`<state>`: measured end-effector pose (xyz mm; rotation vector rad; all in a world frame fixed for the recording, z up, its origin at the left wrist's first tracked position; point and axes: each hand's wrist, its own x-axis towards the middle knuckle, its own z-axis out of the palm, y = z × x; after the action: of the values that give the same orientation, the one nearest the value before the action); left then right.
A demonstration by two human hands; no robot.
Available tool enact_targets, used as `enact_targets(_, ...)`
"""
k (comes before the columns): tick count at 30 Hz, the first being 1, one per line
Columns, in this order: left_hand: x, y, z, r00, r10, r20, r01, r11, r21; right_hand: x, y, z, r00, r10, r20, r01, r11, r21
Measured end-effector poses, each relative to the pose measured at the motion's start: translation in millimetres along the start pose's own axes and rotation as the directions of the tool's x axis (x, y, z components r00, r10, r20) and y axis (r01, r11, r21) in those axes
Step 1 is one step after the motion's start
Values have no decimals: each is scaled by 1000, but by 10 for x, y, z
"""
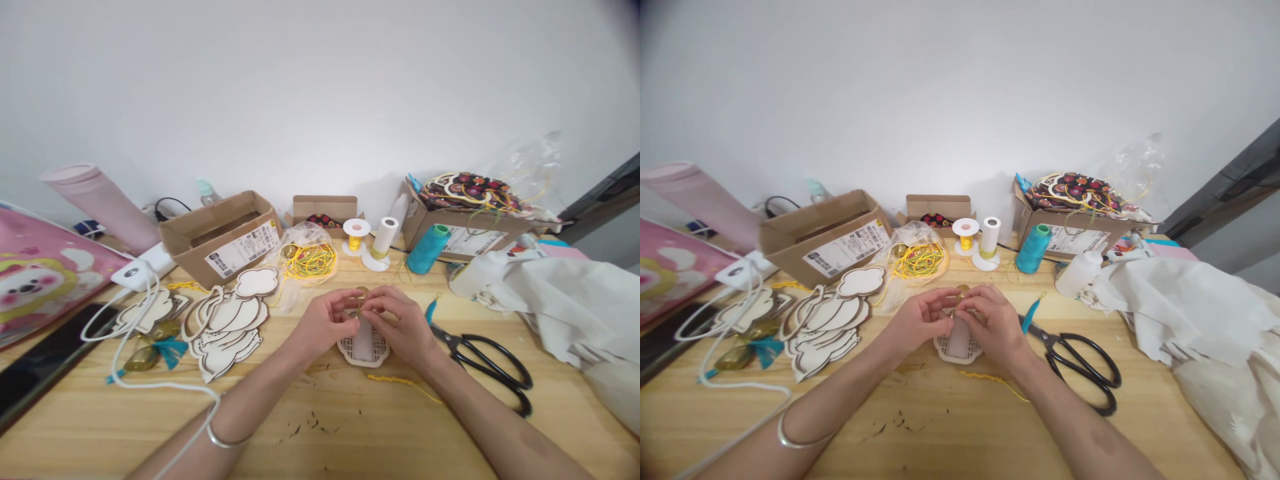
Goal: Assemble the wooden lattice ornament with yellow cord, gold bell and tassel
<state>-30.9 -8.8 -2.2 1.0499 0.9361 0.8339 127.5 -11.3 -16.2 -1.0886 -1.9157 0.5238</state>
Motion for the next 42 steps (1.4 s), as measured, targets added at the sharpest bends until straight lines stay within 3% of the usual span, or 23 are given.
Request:
enact_targets(12, -2, 20, -43, 995, -57, -83, 54, 998, -37, 3, -7, -12, 1000, -16, 16, 17, 1000, -25)
enact_targets(19, 3, 46, -22, 990, -29, -137, 36, 998, 42, 8, -16, -18, 1000, -16, 2, 16, 1000, -13)
enact_targets(34, 9, 3, -40, 998, 31, -52, -30, 999, 32, 11, 1, 29, 1000, -29, -1, 29, 999, -17)
enact_targets(38, 11, 8, -61, 993, 106, -49, -96, 978, 183, 18, 7, 30, 999, -36, -5, 36, 999, -14)
enact_targets(42, -23, 70, -61, 967, 255, -21, -212, 843, 494, 11, 9, 53, 997, -72, 17, 72, 997, -23)
